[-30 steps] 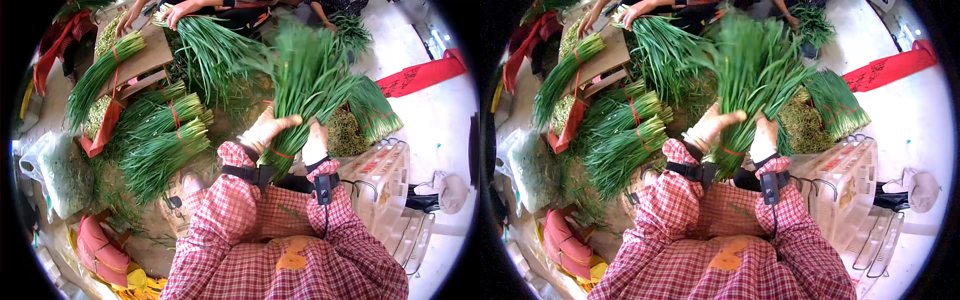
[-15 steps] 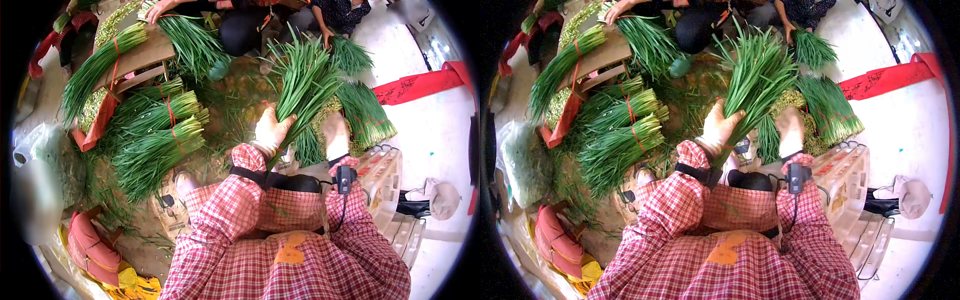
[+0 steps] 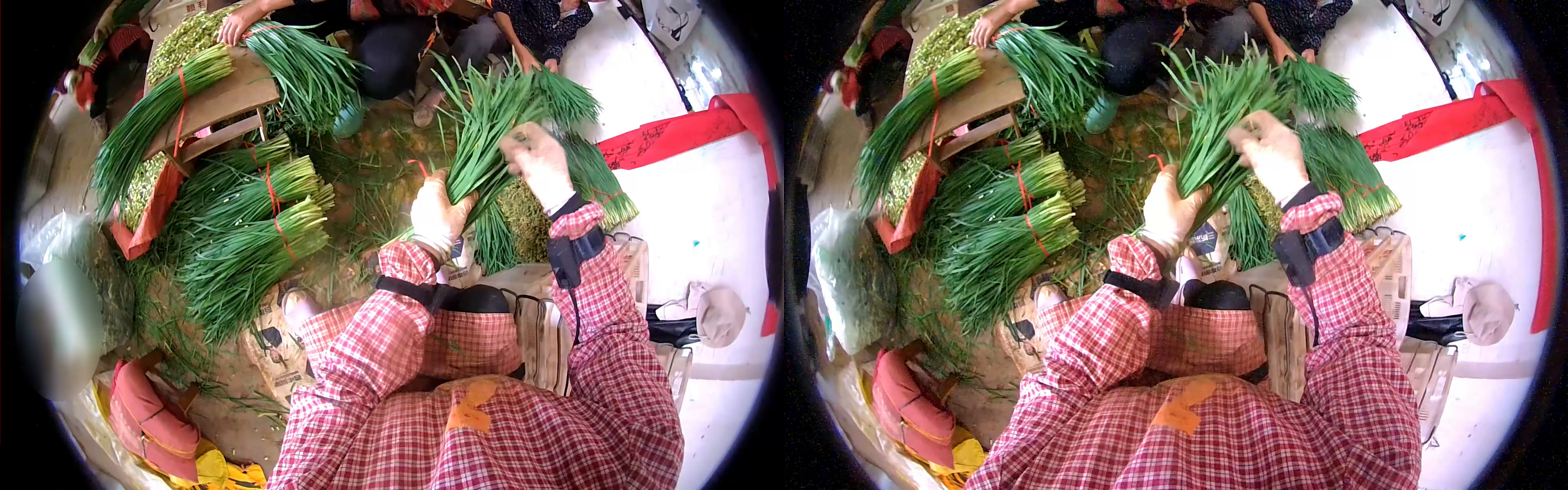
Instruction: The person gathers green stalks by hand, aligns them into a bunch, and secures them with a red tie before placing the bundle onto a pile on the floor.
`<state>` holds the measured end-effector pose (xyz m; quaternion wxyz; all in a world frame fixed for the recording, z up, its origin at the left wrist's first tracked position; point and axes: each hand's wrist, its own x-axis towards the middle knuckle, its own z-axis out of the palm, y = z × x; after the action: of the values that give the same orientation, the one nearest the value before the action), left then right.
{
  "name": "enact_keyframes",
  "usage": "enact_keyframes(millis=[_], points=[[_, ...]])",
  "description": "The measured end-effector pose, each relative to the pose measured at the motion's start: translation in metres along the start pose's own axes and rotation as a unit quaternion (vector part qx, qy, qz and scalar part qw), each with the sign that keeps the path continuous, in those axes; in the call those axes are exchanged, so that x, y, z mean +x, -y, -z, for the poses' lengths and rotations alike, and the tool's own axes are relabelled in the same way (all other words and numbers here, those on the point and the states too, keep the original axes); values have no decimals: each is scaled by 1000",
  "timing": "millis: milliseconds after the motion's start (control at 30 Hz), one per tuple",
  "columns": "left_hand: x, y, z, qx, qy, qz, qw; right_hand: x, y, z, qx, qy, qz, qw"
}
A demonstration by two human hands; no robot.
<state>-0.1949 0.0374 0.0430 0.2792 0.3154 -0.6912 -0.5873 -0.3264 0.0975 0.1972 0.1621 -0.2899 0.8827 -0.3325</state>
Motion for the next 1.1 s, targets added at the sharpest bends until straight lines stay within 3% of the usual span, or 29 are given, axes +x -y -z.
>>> enact_keyframes(millis=[33,100,200,233,267,300,333,367,400,467,533,600,633,667,700,733,767,833,867,900,933,967,1000,1033,1067,1100], points=[[0,1,0,-7,-11,4,1000,-12,6,-8,24,18,45,999],[3,8,0,13,-29,5,999,-7,1,9,236,98,50,965],[2,15,-1,31,-43,10,999,19,-12,68,572,128,117,802],[1,14,2,37,-50,8,998,19,-9,78,548,112,116,821],[1,13,4,43,-58,7,997,5,-13,84,149,34,203,967],[1,14,4,52,-71,-7,996,9,-8,88,19,109,67,992],[1,13,4,53,-73,-16,996,9,8,84,-111,177,-72,975],[2,13,3,55,-76,-26,995,-2,13,64,-197,103,-45,974],[1,14,3,58,-78,-35,995,-8,22,57,-176,80,35,981],[0,8,6,70,-62,-37,995,-5,33,37,-127,4,94,987],[-2,7,7,75,-61,-44,994,10,30,11,-143,-21,73,987],[-2,10,5,73,-82,-59,992,25,5,-3,-113,93,11,989],[0,14,4,66,-84,-49,993,19,7,-1,44,181,26,982],[4,14,6,64,-89,-35,993,22,13,7,228,208,48,950],[5,14,8,64,-92,-20,994,22,19,21,406,228,62,883],[3,12,10,64,-87,-5,994,18,20,38,572,230,70,784],[3,7,16,57,-73,23,995,15,21,55,577,203,67,788],[3,10,14,57,-100,22,993,13,6,59,344,166,-7,924],[4,9,15,57,-116,21,991,10,2,59,224,165,-50,959],[5,7,16,48,-109,42,992,4,-11,37,32,200,-145,968],[8,3,19,-14,-70,57,996,-8,-38,4,-188,239,-76,950],[12,-1,22,-75,-31,71,994,-20,-64,-29,-398,256,3,881],[14,-4,24,-135,10,85,987,-34,-93,-48,-160,281,43,945],[12,-6,23,-263,50,48,962,-42,-97,-77,44,258,-110,959],[9,-25,38,-277,103,40,954,-41,-121,-102,264,141,-125,946],[14,-8,28,-371,50,47,926,-50,-106,-110,296,106,-122,941]])
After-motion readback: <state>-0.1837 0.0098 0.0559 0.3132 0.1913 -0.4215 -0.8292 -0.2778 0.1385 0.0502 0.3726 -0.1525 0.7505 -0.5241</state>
